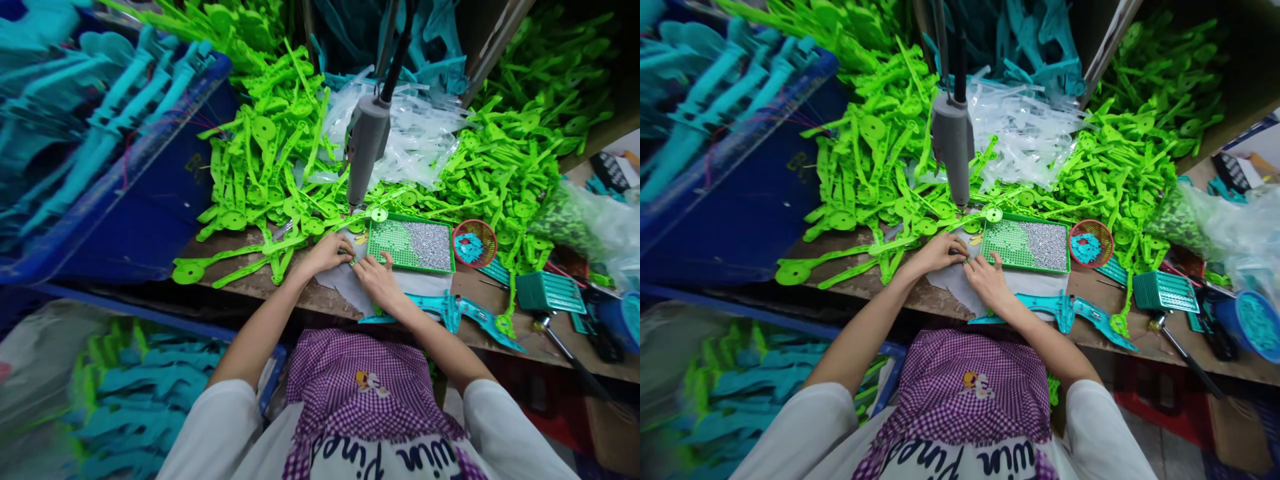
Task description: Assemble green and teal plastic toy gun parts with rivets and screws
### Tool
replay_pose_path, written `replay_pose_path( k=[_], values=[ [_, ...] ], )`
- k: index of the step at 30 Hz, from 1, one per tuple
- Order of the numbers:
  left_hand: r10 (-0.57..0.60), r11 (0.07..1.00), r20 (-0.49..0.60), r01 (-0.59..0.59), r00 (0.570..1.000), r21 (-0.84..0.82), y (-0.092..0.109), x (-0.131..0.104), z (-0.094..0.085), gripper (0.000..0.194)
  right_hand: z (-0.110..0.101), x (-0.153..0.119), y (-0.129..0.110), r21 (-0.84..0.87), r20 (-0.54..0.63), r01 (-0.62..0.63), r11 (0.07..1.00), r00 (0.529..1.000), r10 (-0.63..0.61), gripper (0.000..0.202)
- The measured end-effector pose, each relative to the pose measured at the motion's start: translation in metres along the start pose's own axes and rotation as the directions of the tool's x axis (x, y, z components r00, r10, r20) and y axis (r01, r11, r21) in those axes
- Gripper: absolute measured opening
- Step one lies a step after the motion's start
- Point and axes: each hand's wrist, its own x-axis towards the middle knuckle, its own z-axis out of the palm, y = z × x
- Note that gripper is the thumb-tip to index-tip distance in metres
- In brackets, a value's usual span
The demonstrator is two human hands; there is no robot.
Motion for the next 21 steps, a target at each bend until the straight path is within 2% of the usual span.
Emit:
replay_pose_path(
  k=[3,6,10,13,15,18,21],
  values=[
    [-0.009,1.0,-0.001,0.009,1.0,-0.025,0.0,0.0,0.001,0.011,0.004,-0.015,0.002,-0.019,-0.046,-0.015,1.0,0.999,0.014,0.024],
    [-0.016,0.999,-0.013,0.016,1.0,-0.036,-0.001,0.0,0.0,0.01,0.01,-0.029,0.002,-0.007,-0.118,-0.084,0.996,0.99,0.082,0.021],
    [-0.026,0.999,-0.013,0.025,1.0,-0.038,-0.002,0.001,0.0,0.009,0.019,-0.039,-0.002,0.098,-0.179,-0.258,0.961,0.945,0.272,0.021],
    [-0.024,0.999,-0.01,0.024,1.0,-0.045,-0.003,0.001,0.001,0.009,0.021,-0.042,-0.006,0.163,-0.131,-0.436,0.885,0.88,0.457,0.028],
    [-0.025,0.999,-0.012,0.025,1.0,-0.042,-0.003,0.001,0.001,0.01,0.019,-0.04,-0.007,0.202,-0.073,-0.506,0.839,0.846,0.528,0.03],
    [-0.037,0.999,-0.02,0.037,0.999,-0.017,-0.004,0.002,0.002,0.008,0.014,-0.036,-0.006,0.349,0.016,-0.498,0.794,0.85,0.526,0.023],
    [-0.043,0.999,-0.024,0.043,0.999,-0.003,-0.003,0.001,0.003,0.007,0.012,-0.032,-0.001,0.529,0.046,-0.459,0.713,0.855,0.516,0.016]
  ],
)
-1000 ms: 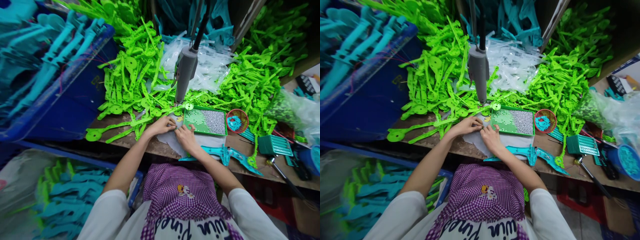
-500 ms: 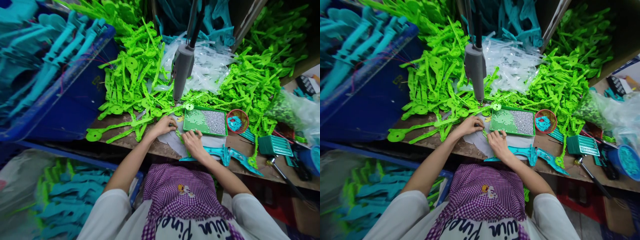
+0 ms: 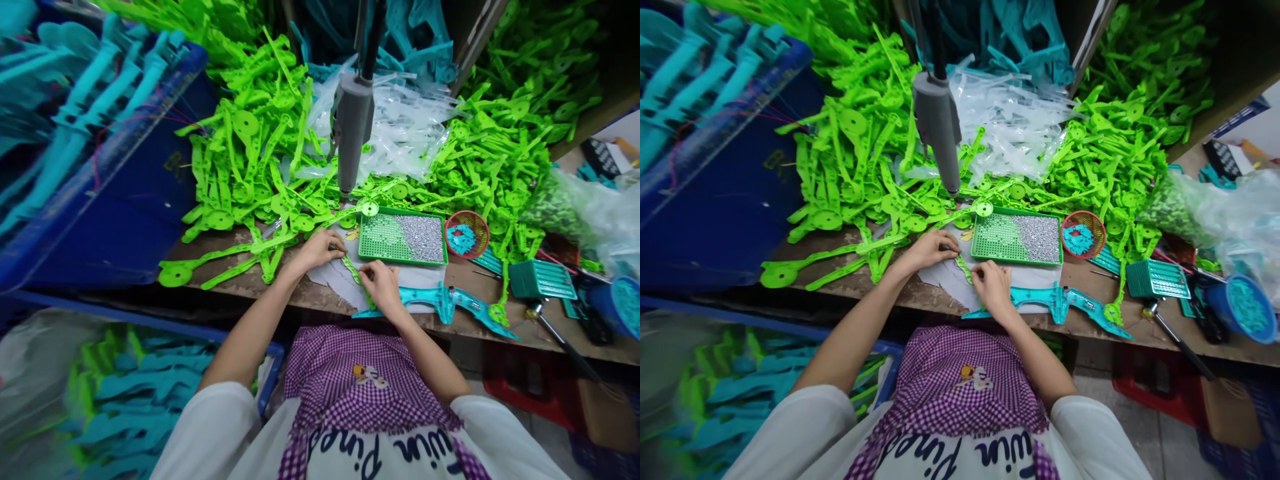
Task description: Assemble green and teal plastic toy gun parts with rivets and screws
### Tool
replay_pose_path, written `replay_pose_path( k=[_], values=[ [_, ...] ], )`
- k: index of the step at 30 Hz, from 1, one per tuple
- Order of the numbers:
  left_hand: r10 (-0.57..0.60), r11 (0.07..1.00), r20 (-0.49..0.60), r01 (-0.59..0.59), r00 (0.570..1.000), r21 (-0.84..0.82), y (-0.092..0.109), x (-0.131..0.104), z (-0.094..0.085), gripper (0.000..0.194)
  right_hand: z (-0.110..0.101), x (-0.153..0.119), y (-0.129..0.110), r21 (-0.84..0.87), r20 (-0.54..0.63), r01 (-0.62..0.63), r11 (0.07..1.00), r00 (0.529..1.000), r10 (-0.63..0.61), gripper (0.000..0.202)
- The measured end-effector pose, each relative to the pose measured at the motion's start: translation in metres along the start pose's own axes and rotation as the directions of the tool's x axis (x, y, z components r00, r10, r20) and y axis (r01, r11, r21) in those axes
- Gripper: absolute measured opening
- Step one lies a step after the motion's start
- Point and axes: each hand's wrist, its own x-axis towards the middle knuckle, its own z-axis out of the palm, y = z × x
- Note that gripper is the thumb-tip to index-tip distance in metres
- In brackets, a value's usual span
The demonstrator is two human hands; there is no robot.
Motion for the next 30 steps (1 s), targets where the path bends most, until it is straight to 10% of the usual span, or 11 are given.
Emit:
replay_pose_path(
  k=[22,30],
  values=[
    [0.004,0.999,-0.008,-0.004,1.0,-0.045,0.001,-0.001,0.0,0.007,-0.003,0.03,0.006,0.623,0.191,-0.152,0.767,0.981,0.039,0.012],
    [0.02,0.998,-0.007,-0.021,1.0,-0.053,0.001,-0.002,0.0,0.006,-0.013,0.027,0.01,0.493,0.2,-0.125,0.861,0.979,0.027,0.019]
  ],
)
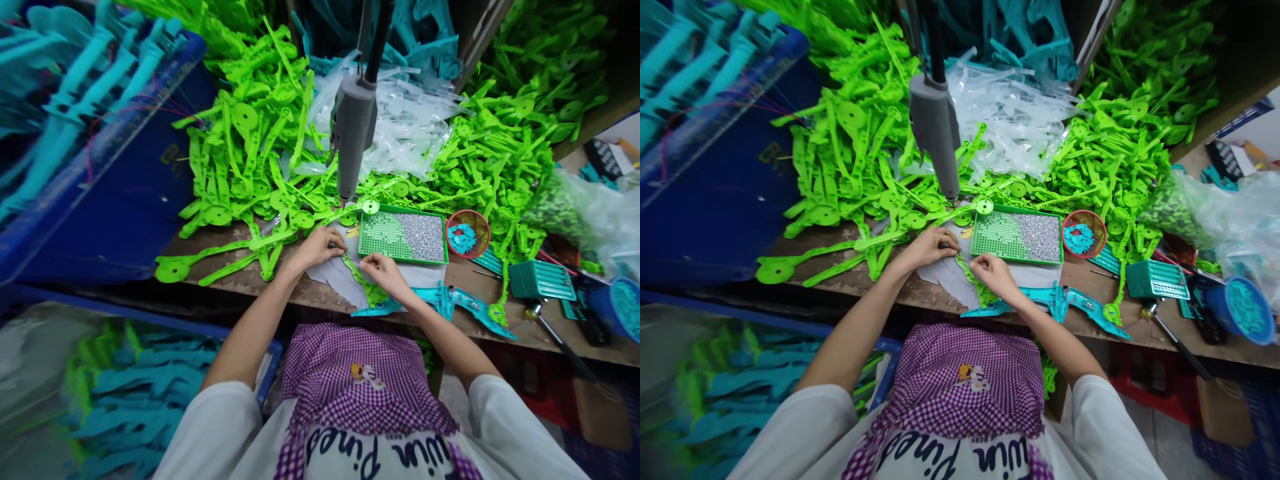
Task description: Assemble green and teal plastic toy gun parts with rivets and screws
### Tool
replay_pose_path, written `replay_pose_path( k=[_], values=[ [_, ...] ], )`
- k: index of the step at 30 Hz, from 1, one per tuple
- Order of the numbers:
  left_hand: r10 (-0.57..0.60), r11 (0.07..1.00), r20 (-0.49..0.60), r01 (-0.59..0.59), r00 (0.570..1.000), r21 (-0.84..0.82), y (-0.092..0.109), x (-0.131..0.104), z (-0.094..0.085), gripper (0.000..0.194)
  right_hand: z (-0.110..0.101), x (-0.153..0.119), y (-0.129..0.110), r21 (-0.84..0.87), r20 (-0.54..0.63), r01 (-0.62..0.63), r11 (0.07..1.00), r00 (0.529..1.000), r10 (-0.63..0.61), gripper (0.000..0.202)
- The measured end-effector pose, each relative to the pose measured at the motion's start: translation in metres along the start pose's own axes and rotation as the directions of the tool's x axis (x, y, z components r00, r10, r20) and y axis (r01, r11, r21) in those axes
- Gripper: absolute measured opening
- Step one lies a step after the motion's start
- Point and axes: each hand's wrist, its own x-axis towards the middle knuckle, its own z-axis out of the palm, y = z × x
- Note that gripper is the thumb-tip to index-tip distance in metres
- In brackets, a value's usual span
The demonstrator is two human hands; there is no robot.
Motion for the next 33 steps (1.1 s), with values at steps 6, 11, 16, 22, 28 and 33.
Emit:
replay_pose_path(
  k=[6,11,16,22,28,33],
  values=[
    [0.019,1.0,0.013,-0.019,1.0,-0.016,0.0,0.0,-0.001,0.006,-0.012,-0.005,0.004,0.03,0.158,0.059,0.998,0.985,-0.063,0.033],
    [0.011,1.0,0.017,-0.011,1.0,0.007,-0.004,0.002,0.0,0.006,-0.007,0.004,0.007,0.155,0.136,-0.067,0.986,0.99,0.046,0.036],
    [0.01,1.0,0.013,-0.01,1.0,0.0,-0.006,0.002,0.002,0.007,-0.001,0.005,0.01,0.221,0.17,-0.111,0.969,0.983,0.073,0.037],
    [-0.012,1.0,0.007,0.012,1.0,0.006,-0.004,0.002,0.001,0.007,-0.007,0.0,0.008,0.08,0.125,-0.01,0.997,0.992,0.0,0.033],
    [-0.011,1.0,0.015,0.011,1.0,0.017,-0.004,0.001,0.001,0.008,-0.001,0.003,0.011,0.045,0.136,-0.036,0.998,0.99,0.029,0.026],
    [0.003,1.0,0.026,-0.003,1.0,0.0,-0.004,0.001,0.001,0.007,0.0,0.002,0.004,-0.139,0.085,0.004,0.99,0.996,0.007,0.013]
  ],
)
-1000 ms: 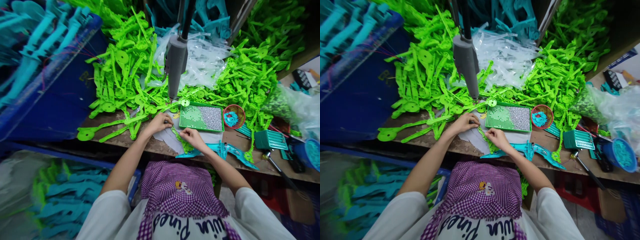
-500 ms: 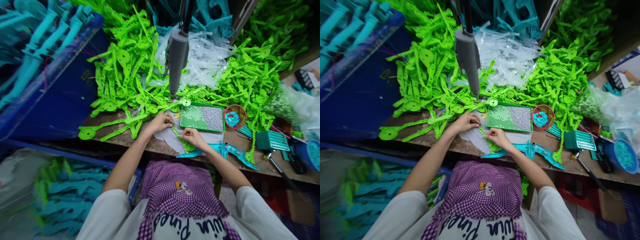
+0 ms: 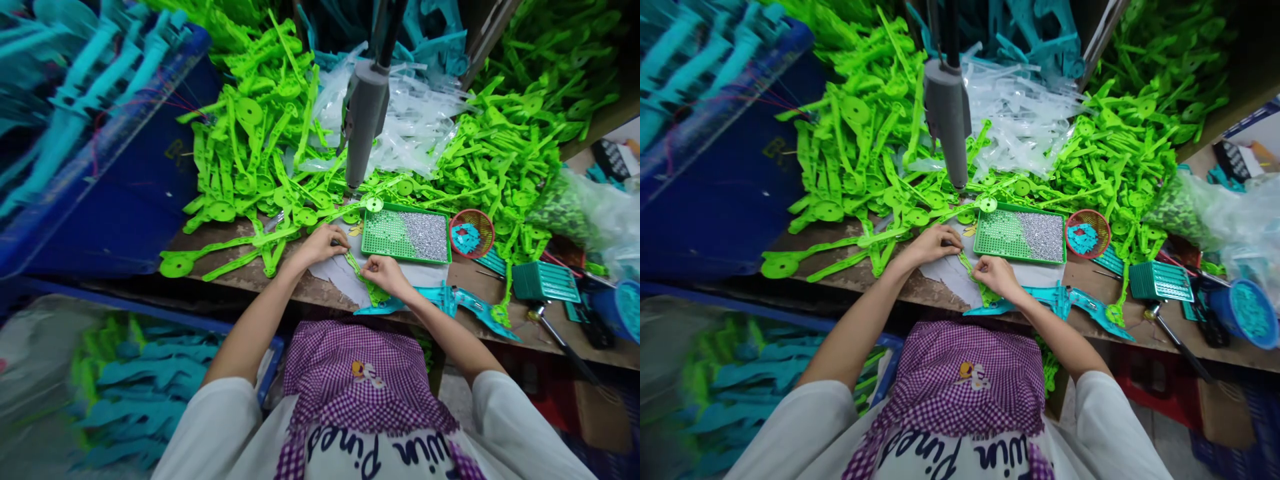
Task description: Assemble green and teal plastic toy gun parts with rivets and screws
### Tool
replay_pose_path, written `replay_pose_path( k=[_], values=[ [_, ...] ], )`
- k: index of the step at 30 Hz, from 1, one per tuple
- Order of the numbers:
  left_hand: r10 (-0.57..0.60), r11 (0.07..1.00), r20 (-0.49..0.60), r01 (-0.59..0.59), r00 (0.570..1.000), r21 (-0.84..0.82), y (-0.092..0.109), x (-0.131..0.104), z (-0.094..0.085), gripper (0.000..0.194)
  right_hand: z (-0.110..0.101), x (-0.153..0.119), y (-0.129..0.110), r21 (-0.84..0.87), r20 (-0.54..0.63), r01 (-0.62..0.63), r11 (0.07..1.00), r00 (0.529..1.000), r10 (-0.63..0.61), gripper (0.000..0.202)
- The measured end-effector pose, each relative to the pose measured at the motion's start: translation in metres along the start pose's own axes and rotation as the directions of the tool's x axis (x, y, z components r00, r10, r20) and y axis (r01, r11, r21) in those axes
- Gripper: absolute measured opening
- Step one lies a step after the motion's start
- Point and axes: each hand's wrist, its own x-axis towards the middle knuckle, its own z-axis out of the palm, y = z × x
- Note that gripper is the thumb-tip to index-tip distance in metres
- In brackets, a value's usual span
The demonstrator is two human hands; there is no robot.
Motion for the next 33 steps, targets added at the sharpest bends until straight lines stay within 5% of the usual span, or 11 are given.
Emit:
replay_pose_path(
  k=[7,15,33],
  values=[
    [0.015,1.0,0.023,-0.015,1.0,-0.001,0.0,-0.002,-0.003,0.01,-0.009,0.008,-0.024,0.277,0.035,0.036,0.96,0.998,-0.047,0.029],
    [0.039,0.999,0.013,-0.038,0.999,-0.011,0.002,-0.003,-0.004,0.018,-0.008,-0.004,-0.018,0.245,0.14,-0.011,0.969,0.99,-0.024,0.028],
    [-0.011,1.0,-0.065,0.011,0.998,0.003,0.002,-0.011,0.006,0.007,-0.007,-0.014,-0.003,-0.275,0.037,-0.042,0.961,0.998,0.055,0.015]
  ],
)
